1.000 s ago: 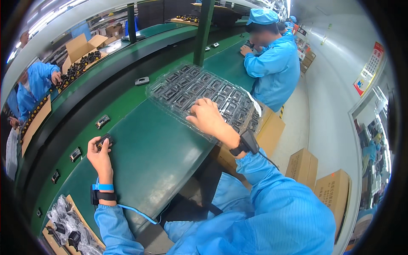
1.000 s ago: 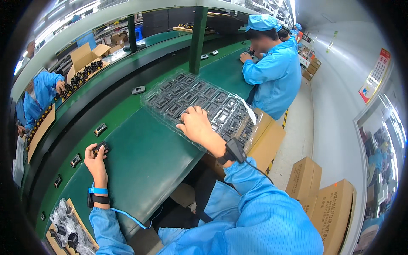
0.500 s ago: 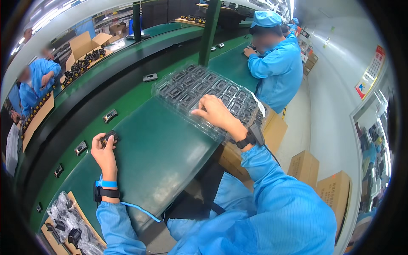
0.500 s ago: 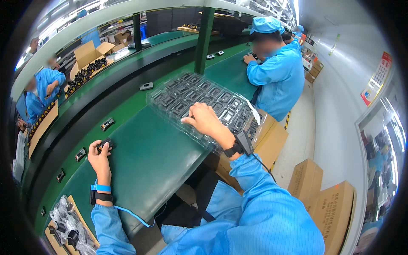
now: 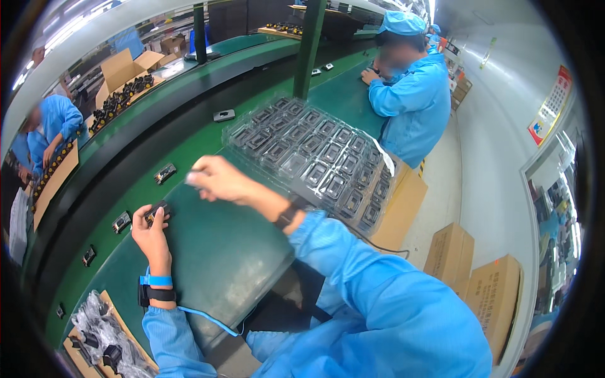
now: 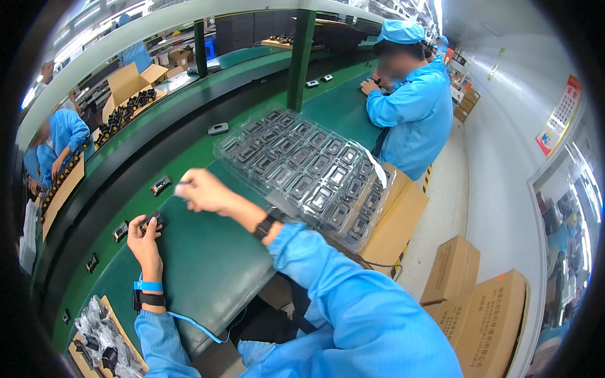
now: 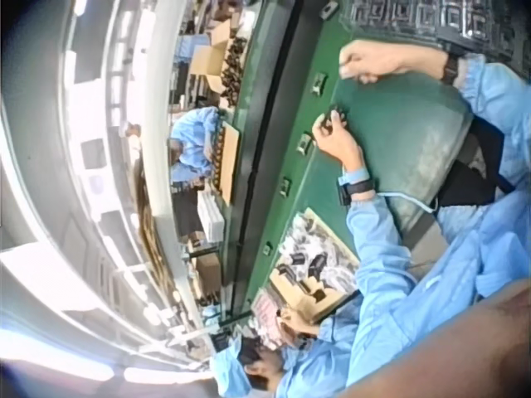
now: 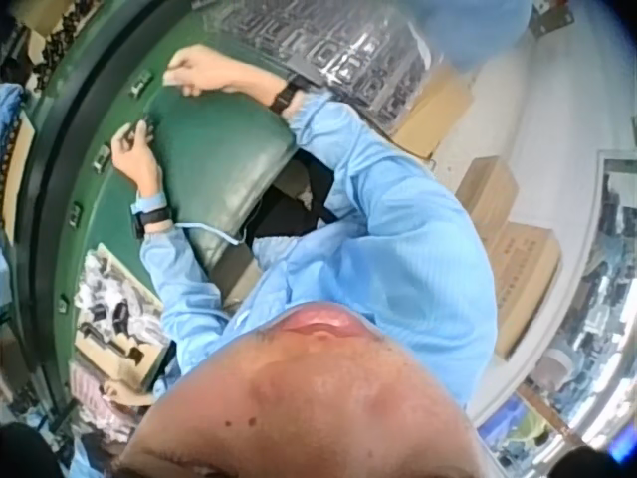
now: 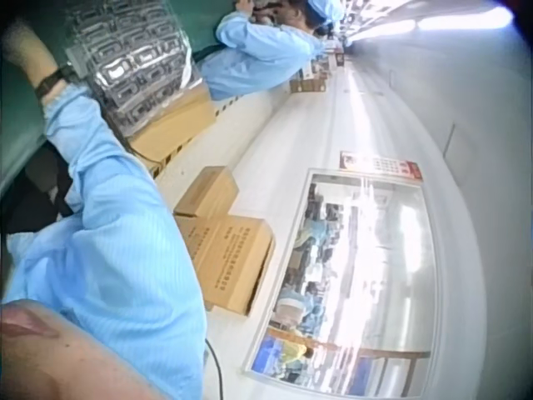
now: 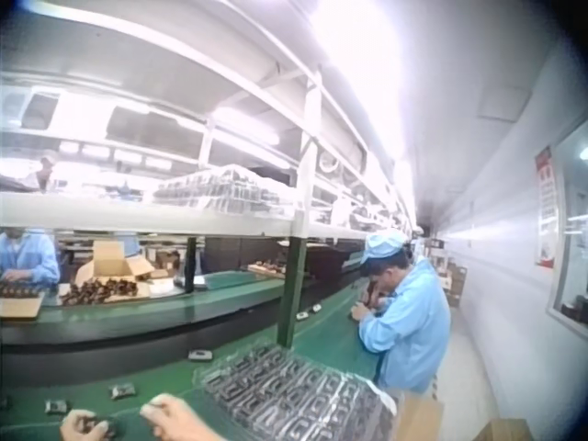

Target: Manually assemble and inspect small electronic components on a factory production line.

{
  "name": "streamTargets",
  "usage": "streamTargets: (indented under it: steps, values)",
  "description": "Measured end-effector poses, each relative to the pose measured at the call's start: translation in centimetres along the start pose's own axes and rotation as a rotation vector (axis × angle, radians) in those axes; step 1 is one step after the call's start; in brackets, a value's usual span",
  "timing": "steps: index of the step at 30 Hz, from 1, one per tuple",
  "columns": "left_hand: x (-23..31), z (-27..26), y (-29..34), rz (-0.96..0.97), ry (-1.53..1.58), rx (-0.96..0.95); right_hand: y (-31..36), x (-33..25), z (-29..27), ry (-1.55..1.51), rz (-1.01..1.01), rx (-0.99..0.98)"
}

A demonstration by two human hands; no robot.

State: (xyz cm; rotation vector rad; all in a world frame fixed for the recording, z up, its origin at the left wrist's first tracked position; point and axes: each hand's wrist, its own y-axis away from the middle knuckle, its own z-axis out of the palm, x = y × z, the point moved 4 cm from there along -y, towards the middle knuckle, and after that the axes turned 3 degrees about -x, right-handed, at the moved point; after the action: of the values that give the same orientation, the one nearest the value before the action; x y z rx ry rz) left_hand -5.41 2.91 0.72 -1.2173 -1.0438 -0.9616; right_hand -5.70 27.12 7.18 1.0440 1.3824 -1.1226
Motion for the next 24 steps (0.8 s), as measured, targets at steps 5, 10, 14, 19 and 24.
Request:
streamTargets:
  steps: [5,10,14,19,24]
  values:
    - [0.1,0.4,-0.2,-0.023,0.026,0.025,-4.5,2.9,4.1,-0.180,-0.032,-0.178]
    - [0.0,0.2,-0.2,-0.037,0.037,0.034,-4.3,4.0,3.4,-0.428,0.017,-0.152]
    - [0.1,0.3,0.2,-0.065,0.001,0.035,-4.4,4.6,2.4,-0.302,-0.019,-0.136]
    - [-0.4,0.1,-0.3,-0.043,-0.010,0.032,-4.4,5.3,4.1,-0.284,-0.055,-0.187]
    - [-1.3,-0.8,-0.4,-0.023,0.020,0.023,-3.4,4.8,5.0,-0.337,0.005,-0.185]
